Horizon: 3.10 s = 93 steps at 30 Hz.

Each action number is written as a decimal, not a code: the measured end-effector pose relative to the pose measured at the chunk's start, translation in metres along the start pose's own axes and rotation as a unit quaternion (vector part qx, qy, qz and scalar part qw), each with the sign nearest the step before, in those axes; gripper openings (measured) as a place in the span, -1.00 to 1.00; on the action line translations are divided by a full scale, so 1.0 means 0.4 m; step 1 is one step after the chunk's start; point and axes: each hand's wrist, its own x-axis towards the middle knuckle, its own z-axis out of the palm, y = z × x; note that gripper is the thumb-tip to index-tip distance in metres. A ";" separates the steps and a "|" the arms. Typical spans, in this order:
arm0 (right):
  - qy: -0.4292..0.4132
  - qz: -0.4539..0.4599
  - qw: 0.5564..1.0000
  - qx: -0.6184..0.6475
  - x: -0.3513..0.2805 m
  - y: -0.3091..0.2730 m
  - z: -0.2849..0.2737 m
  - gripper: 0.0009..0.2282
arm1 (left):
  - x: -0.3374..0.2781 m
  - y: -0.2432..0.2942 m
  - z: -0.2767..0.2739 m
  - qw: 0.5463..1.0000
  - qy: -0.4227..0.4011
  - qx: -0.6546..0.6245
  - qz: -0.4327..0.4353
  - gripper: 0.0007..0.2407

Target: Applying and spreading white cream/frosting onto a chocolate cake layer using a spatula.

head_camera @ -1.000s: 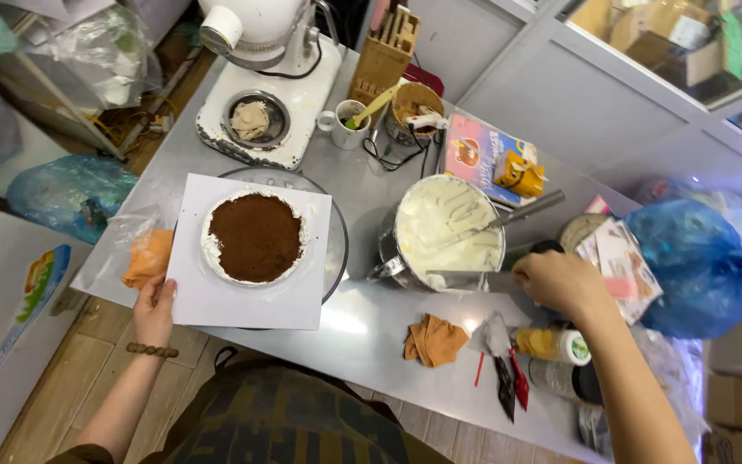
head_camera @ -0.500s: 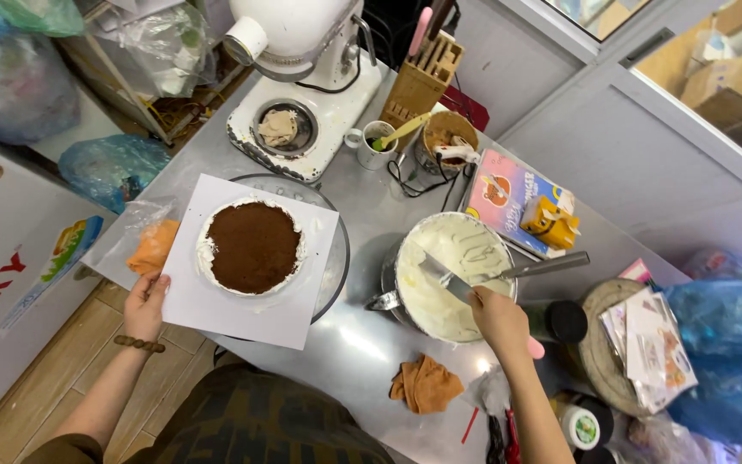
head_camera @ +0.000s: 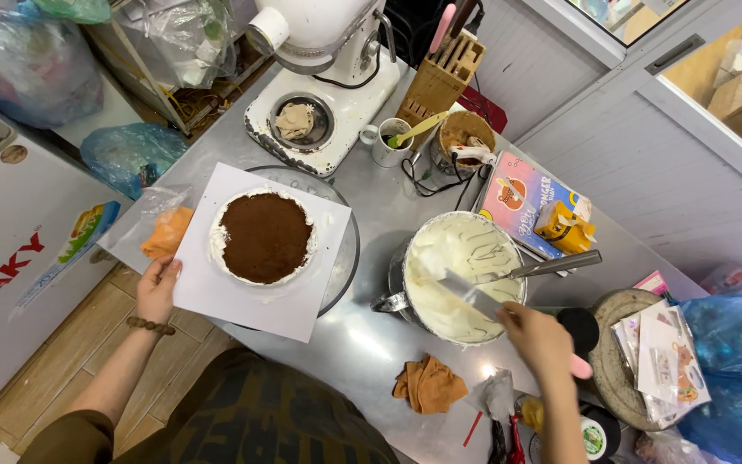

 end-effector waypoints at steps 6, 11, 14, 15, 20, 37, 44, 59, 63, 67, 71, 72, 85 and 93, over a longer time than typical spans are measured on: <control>0.014 -0.042 0.999 -0.012 -0.019 -0.054 0.026 -0.70 | 0.028 -0.017 -0.001 1.000 -0.005 0.004 0.008 -0.73; 0.041 0.013 0.986 0.161 -0.131 -0.006 0.007 -0.71 | 0.043 -0.015 0.009 0.999 -0.027 0.014 0.036 -0.74; 0.036 -0.023 0.939 0.342 -0.211 -0.023 0.047 -0.65 | 0.068 -0.032 0.012 0.998 -0.034 0.024 0.040 -0.71; 0.011 -0.068 0.896 0.438 -0.241 -0.039 0.063 -0.54 | 0.074 -0.042 0.006 0.998 -0.042 0.040 0.037 -0.70; -0.009 -0.160 0.912 0.378 -0.293 -0.309 0.289 -0.50 | 0.089 0.002 0.026 0.996 -0.082 0.034 0.029 -0.66; 0.091 -0.086 0.970 0.207 -0.340 -0.705 0.414 -0.66 | 0.109 0.094 0.040 0.983 -0.183 -0.014 -0.009 -0.60; 0.193 -0.091 0.969 0.127 -0.413 -0.748 0.355 -0.68 | 0.096 0.067 0.040 0.974 -0.215 -0.060 -0.024 -0.61; 0.075 -0.009 0.914 0.399 -0.405 -0.735 0.436 -0.64 | 0.096 0.058 0.037 0.973 -0.225 -0.054 -0.004 -0.61; 0.084 0.063 0.905 0.412 -0.360 -0.765 0.436 -0.62 | 0.083 0.120 0.033 0.974 -0.225 -0.010 -0.034 -0.60; 0.085 0.025 0.931 0.354 -0.348 -0.825 0.439 -0.65 | 0.084 0.111 0.032 0.974 -0.225 -0.014 -0.020 -0.60; 0.108 -0.082 0.961 0.242 -0.355 -0.796 0.409 -0.70 | 0.098 0.103 0.035 0.972 -0.231 -0.024 -0.028 -0.61; 0.118 -0.097 0.969 0.195 -0.359 -0.785 0.388 -0.72 | 0.097 0.105 0.035 0.972 -0.231 -0.021 -0.035 -0.61; 0.214 -0.231 0.947 0.066 -0.278 -0.811 0.338 -0.63 | 0.117 0.080 0.036 0.971 -0.234 -0.046 -0.006 -0.62; 0.059 -0.086 0.950 0.294 -0.335 -0.732 0.412 -0.71 | 0.109 0.110 0.035 0.972 -0.232 -0.028 -0.028 -0.59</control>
